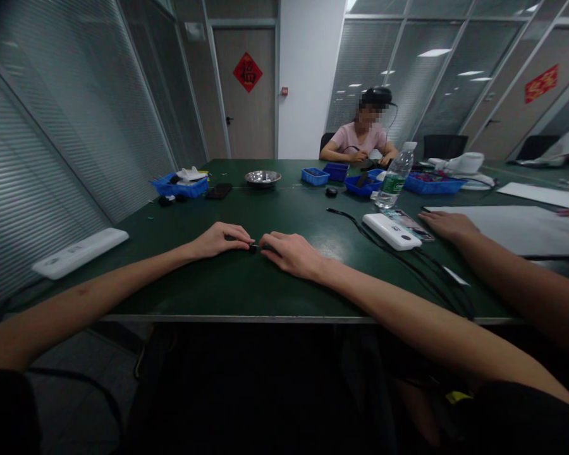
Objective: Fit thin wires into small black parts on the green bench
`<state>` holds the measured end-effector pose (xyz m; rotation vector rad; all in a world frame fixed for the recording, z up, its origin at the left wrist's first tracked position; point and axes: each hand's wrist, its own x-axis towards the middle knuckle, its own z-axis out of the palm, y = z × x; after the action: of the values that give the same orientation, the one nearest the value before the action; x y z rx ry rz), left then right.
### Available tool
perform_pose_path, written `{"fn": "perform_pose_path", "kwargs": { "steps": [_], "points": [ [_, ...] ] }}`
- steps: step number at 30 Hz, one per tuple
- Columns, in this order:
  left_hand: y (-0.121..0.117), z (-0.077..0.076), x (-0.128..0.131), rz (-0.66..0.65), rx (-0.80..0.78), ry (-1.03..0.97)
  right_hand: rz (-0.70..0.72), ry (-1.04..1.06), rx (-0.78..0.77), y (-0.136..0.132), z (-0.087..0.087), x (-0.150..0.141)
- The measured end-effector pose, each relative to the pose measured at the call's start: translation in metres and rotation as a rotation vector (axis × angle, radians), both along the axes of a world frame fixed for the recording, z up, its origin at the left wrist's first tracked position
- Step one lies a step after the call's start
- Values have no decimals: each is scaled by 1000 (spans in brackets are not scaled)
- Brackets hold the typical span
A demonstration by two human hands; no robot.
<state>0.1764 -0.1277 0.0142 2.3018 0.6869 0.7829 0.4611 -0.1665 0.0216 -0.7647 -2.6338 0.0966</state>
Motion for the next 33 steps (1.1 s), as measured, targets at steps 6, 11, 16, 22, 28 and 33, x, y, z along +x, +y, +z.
{"fn": "perform_pose_path", "kwargs": {
  "steps": [6,11,16,22,28,33],
  "points": [
    [-6,1,5,-1,103,30,2,34,-67,0,-2,-6],
    [-6,2,9,-40,78,25,-15,38,-69,1,-4,-9],
    [-6,2,9,-82,-24,21,7,-22,9,-3,-1,-11],
    [-7,3,11,-86,-93,41,-21,26,-1,-3,1,-11],
    [-6,5,11,-71,-97,83,-27,56,-10,2,1,-8],
    [-8,6,11,-50,-32,138,-37,17,-19,3,1,-7]
  ]
}}
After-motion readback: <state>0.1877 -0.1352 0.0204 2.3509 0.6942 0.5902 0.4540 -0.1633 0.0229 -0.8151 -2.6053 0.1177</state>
